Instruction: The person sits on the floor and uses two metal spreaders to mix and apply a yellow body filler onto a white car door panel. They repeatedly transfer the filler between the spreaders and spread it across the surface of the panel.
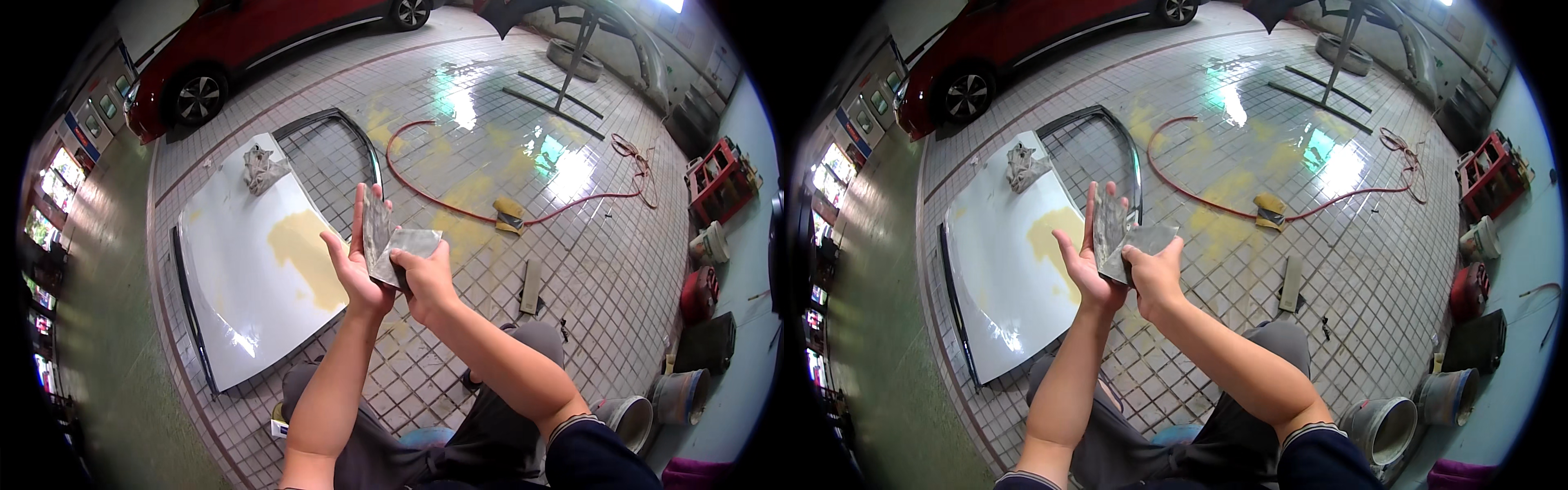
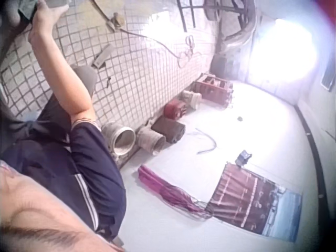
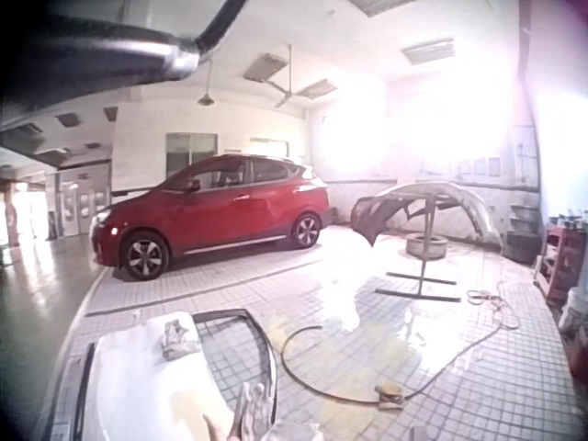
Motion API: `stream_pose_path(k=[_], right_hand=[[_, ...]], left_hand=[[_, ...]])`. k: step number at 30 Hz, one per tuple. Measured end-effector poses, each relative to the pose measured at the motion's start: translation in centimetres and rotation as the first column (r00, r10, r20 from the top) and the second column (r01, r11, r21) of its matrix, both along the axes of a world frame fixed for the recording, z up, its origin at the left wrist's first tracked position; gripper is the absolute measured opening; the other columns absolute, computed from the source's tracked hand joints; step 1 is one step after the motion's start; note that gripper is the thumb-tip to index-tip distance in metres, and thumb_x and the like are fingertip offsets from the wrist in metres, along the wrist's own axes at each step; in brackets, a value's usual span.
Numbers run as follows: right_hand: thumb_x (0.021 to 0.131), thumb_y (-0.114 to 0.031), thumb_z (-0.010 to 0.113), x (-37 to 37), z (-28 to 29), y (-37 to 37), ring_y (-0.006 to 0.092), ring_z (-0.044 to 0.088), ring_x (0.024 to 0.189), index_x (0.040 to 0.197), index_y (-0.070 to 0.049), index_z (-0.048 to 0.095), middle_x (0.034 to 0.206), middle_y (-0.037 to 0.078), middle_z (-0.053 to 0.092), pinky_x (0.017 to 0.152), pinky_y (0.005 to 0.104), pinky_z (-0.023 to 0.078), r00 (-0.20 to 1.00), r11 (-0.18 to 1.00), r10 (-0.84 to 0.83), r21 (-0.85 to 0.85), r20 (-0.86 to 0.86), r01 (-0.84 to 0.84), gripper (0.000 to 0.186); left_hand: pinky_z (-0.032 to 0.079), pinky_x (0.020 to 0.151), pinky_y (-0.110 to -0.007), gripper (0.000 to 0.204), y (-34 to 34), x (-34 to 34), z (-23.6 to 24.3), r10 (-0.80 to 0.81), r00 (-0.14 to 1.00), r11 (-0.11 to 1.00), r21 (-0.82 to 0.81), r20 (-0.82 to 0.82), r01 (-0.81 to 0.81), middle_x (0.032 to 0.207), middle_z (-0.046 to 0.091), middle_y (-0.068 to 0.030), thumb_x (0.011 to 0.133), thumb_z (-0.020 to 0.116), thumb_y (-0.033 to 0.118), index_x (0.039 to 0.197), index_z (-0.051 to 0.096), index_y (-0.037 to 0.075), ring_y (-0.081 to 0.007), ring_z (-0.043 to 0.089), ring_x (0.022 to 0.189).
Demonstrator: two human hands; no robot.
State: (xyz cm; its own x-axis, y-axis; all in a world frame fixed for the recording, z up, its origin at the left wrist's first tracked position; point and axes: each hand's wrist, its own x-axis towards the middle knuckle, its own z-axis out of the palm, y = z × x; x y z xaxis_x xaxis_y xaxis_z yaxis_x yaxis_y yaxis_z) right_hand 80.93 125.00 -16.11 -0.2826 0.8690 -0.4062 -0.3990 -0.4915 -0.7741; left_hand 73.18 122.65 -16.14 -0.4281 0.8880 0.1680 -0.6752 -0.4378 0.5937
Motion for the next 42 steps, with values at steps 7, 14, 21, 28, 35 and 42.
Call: stream_pose_path(k=[7, 14, 21, 28, 35, 42], right_hand=[[0.089, 0.003, 0.062, -0.9, 0.1, 2.3, 0.0307, 0.06, 0.112, 0.133, 0.0, 0.025, 0.125, 0.023, 0.051, 0.088, 0.0418, 0.055, 0.98, 0.979, -0.183, 0.105, 0.084, 0.174, 0.058], [0.09, 0.0, 0.062, -0.5, 2.3, 3.6, 0.0293, 0.061, 0.108, 0.13, 0.001, 0.027, 0.121, 0.023, 0.052, 0.088, 0.0413, 0.055, 0.968, 0.965, -0.251, 0.07, -0.032, 0.252, 0.054], [0.091, 0.0, 0.064, -0.2, 1.6, 4.9, 0.0264, 0.066, 0.097, 0.127, -0.002, 0.034, 0.117, 0.018, 0.057, 0.08, 0.0412, 0.059, 0.943, 0.951, -0.3, 0.031, -0.145, 0.308, 0.046], [0.092, 0.0, 0.062, 3.0, 2.8, 6.7, 0.0264, 0.069, 0.09, 0.122, -0.003, 0.047, 0.109, 0.013, 0.063, 0.075, 0.0458, 0.062, 0.889, 0.922, -0.374, 0.0, -0.265, 0.388, 0.034], [0.088, 0.002, 0.064, 1.3, 0.8, 2.7, 0.0241, 0.067, 0.099, 0.125, -0.005, 0.044, 0.115, 0.013, 0.06, 0.082, 0.0419, 0.062, 0.993, 0.988, -0.054, 0.141, -0.105, 0.069, 0.042], [0.088, 0.005, 0.063, -0.4, -0.1, -1.0, 0.0229, 0.061, 0.104, 0.131, -0.004, 0.034, 0.117, 0.015, 0.055, 0.084, 0.0357, 0.055, 0.997, 0.993, 0.03, 0.117, -0.073, -0.022, 0.053]], left_hand=[[0.024, 0.123, -0.041, 0.079, 0.9, 1.6, -1.4, -0.074, 0.997, 0.992, 0.102, -0.011, 0.075, 0.162, 0.034, -0.0064, 0.105, 0.026, 0.064, 0.16, 0.025, 0.007, -0.0233, 0.031, 0.149], [0.025, 0.123, -0.041, 0.058, -1.0, 4.0, 0.7, -0.03, 0.997, 1.0, -0.004, -0.075, 0.03, 0.164, 0.031, -0.0071, 0.107, 0.032, 0.022, 0.161, 0.02, 0.006, -0.0252, 0.029, 0.151], [0.028, 0.122, -0.04, 0.071, -1.6, 2.7, -0.1, -0.086, 0.952, 0.996, -0.063, -0.295, 0.07, 0.163, 0.032, -0.0102, 0.095, 0.039, 0.005, 0.162, 0.018, 0.008, -0.0246, 0.034, 0.149], [0.039, 0.118, -0.045, 0.085, -3.6, 1.5, 2.3, -0.16, 0.986, 0.987, 0.003, 0.039, 0.16, 0.16, 0.035, -0.0088, 0.075, 0.046, -0.002, 0.158, 0.031, 0.008, -0.0269, 0.036, 0.147], [0.028, 0.125, -0.047, 0.094, -3.9, -2.2, 3.5, 0.074, 0.997, 0.995, 0.067, 0.0, -0.074, 0.162, 0.034, -0.0074, 0.064, 0.044, 0.007, 0.158, 0.03, 0.01, -0.0286, 0.03, 0.151], [0.023, 0.127, -0.046, 0.097, -3.4, -2.0, 2.3, 0.172, 0.962, 0.979, 0.145, -0.21, -0.143, 0.164, 0.032, -0.01, 0.062, 0.043, 0.013, 0.157, 0.03, 0.003, -0.0297, 0.026, 0.153]])
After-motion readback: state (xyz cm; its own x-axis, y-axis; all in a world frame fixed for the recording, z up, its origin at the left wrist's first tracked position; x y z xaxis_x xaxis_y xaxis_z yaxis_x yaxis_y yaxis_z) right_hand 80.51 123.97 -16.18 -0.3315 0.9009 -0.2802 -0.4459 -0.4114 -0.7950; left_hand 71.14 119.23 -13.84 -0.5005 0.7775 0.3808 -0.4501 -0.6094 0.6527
